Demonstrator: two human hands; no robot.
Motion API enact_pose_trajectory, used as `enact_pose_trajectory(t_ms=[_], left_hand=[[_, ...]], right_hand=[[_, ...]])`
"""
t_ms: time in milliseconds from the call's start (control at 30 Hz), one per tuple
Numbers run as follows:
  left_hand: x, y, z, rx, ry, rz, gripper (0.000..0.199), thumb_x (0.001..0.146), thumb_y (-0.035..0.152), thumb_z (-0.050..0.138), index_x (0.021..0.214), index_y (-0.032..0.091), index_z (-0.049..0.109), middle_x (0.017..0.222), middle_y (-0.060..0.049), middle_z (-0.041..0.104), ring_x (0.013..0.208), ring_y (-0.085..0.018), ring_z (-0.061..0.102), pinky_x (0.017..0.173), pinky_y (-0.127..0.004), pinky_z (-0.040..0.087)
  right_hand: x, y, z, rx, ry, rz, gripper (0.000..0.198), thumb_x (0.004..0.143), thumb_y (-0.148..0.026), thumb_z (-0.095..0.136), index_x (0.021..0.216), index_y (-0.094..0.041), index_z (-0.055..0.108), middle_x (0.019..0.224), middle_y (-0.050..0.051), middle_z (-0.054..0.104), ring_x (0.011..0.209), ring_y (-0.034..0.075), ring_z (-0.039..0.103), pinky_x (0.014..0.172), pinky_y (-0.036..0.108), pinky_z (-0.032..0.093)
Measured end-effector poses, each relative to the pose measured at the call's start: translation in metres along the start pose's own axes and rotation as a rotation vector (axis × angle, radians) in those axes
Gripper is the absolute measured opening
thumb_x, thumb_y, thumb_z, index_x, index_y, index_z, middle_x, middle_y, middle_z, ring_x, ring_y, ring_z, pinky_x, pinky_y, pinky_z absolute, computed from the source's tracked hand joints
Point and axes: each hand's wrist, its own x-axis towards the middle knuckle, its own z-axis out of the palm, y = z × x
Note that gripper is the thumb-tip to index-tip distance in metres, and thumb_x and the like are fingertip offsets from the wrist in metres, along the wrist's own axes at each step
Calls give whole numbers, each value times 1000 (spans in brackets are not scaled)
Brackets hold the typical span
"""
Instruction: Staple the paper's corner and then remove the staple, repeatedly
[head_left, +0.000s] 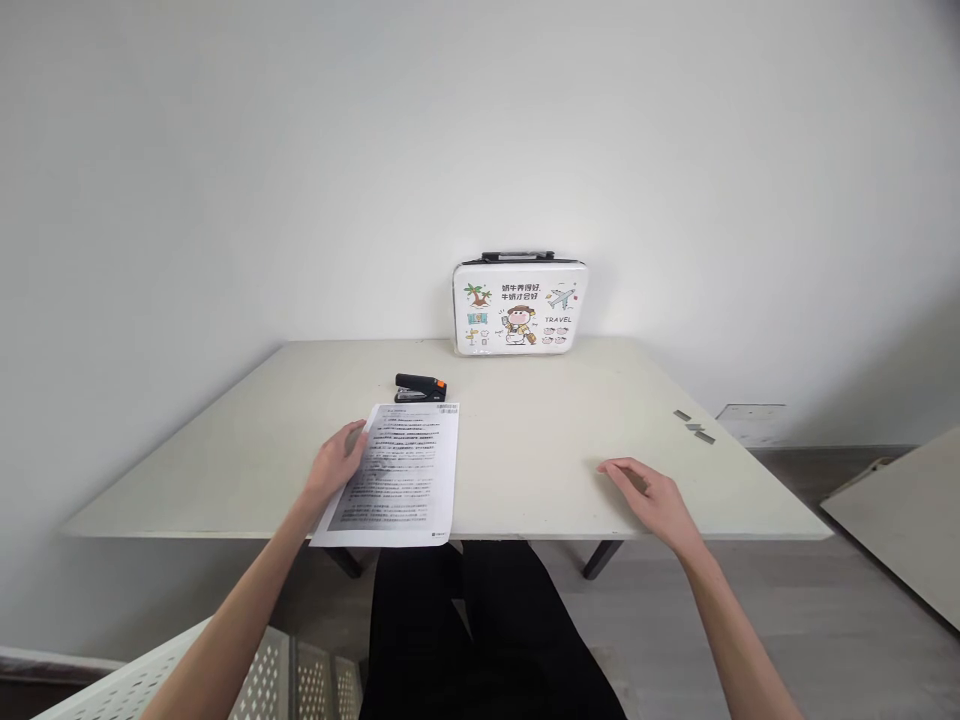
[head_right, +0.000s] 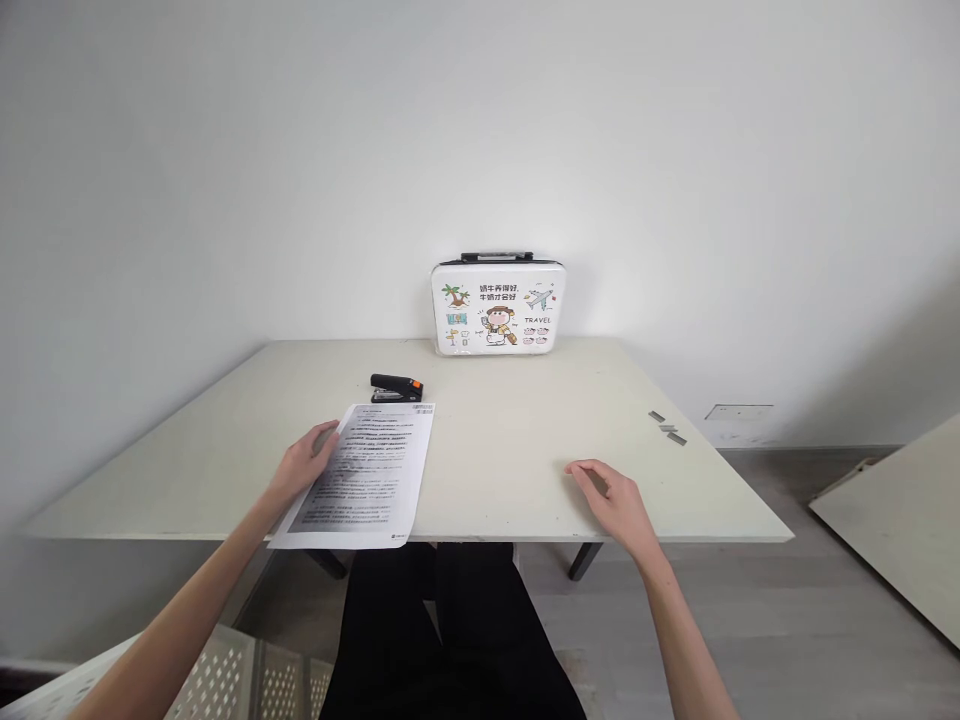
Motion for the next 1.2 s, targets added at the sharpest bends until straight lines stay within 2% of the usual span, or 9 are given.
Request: enact_pose_trajectory(t_ms=[100, 267, 400, 500, 833, 1000, 1200], left_hand=[[0, 0, 0, 3, -2, -9, 57, 98, 55, 41, 140, 22, 59, 135, -7, 70, 87, -25, 72, 96, -41, 55], [0, 1, -1, 3, -3, -12, 57, 97, 55, 42, 140, 22, 58, 139, -7, 67, 82, -23, 71, 97, -42, 54], [0, 1, -1, 9, 3, 3, 56, 98, 55, 43, 140, 21, 58, 143, -8, 65, 95, -26, 72, 101, -42, 53], [0, 1, -2, 15, 4, 7, 56, 98, 55, 43, 140, 21, 59, 142, -8, 66, 105, -28, 71, 102, -43, 53], [0, 1, -3, 65, -10, 25, 61, 98, 59, 40, 143, 20, 57, 144, -9, 64, 117, -31, 69, 105, -44, 53], [2, -2, -1, 67, 21, 50, 61, 99, 58, 40, 144, 20, 56, 148, -9, 61, 129, -32, 63, 110, -45, 50], [4, -5, 1, 76, 0, 51, 63, 98, 59, 40, 143, 18, 56, 149, -10, 60, 130, -33, 61, 112, -47, 47]], right_hand=[[1, 1, 0, 2, 3, -9, 44, 98, -62, 51, 102, -26, 76, 117, 6, 78, 92, 24, 69, 56, 27, 41], [2, 1, 1, -7, 10, -20, 47, 98, -63, 49, 101, -25, 76, 116, 7, 78, 95, 25, 70, 56, 27, 42], [1, 0, 1, -7, 18, -37, 46, 98, -62, 50, 100, -25, 77, 113, 7, 79, 95, 24, 70, 56, 27, 44], [1, -1, 1, -9, 15, -31, 44, 98, -61, 50, 99, -26, 77, 113, 6, 79, 88, 23, 70, 55, 27, 43], [1, -5, 1, -7, 0, -32, 46, 99, -62, 48, 101, -25, 76, 115, 7, 78, 78, 21, 67, 53, 28, 41], [2, -3, 2, -7, 15, -61, 49, 99, -64, 47, 99, -25, 76, 114, 8, 78, 85, 24, 69, 54, 28, 43], [5, 2, 5, 0, 12, -68, 49, 99, -64, 47, 100, -24, 76, 114, 9, 78, 95, 26, 71, 55, 28, 44]])
